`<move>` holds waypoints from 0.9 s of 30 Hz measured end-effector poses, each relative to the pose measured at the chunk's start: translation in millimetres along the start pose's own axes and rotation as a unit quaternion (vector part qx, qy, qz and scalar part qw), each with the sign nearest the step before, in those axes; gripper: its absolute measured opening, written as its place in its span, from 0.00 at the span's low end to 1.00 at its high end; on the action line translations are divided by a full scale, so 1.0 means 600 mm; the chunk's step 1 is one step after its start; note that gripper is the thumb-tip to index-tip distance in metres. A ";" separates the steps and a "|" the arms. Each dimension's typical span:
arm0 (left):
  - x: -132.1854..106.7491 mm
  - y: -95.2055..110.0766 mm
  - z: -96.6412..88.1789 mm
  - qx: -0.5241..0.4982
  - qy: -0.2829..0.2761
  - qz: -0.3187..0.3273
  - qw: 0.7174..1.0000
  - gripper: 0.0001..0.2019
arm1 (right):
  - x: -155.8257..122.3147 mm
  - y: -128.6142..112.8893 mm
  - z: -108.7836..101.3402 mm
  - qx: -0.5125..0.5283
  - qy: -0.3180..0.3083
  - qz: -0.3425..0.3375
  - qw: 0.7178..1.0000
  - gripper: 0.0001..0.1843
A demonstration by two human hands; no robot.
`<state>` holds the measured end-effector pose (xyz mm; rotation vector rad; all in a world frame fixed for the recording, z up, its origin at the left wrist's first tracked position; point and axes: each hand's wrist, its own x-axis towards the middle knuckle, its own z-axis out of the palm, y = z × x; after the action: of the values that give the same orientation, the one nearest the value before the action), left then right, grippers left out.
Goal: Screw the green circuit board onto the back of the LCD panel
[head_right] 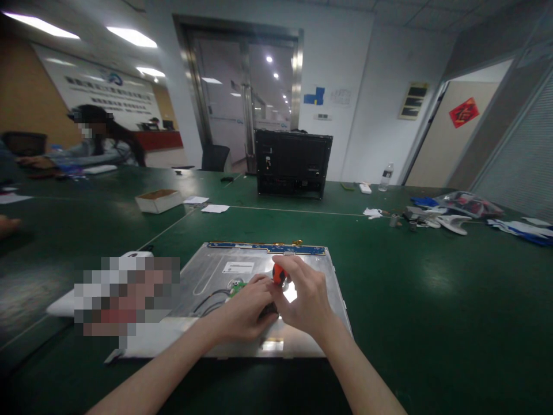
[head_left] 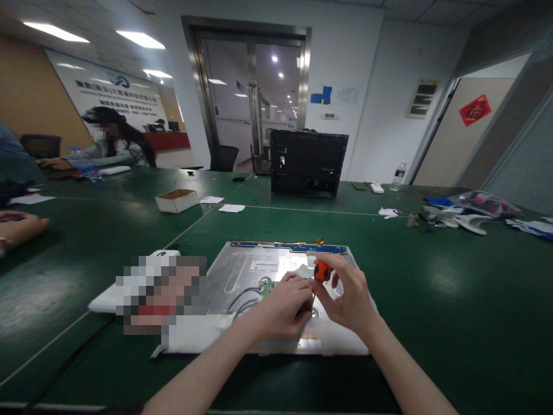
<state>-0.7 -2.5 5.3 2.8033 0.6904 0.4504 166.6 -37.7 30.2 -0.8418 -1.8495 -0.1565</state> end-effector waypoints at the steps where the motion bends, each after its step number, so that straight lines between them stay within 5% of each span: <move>1: 0.000 0.000 0.000 0.000 0.003 -0.001 1.000 0.06 | 0.001 0.000 0.000 0.000 -0.002 -0.003 1.000 0.21; 11: 0.002 0.000 0.002 -0.005 -0.001 -0.005 1.000 0.06 | 0.000 0.000 0.000 -0.002 -0.023 0.006 1.000 0.27; 27: 0.001 -0.002 0.002 -0.004 0.001 0.002 1.000 0.06 | 0.003 -0.001 0.002 -0.015 0.006 -0.007 1.000 0.20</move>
<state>-0.2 -1.2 3.8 2.7981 0.6812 0.4551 164.8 -36.9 31.8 -0.8472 -1.8457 -0.1983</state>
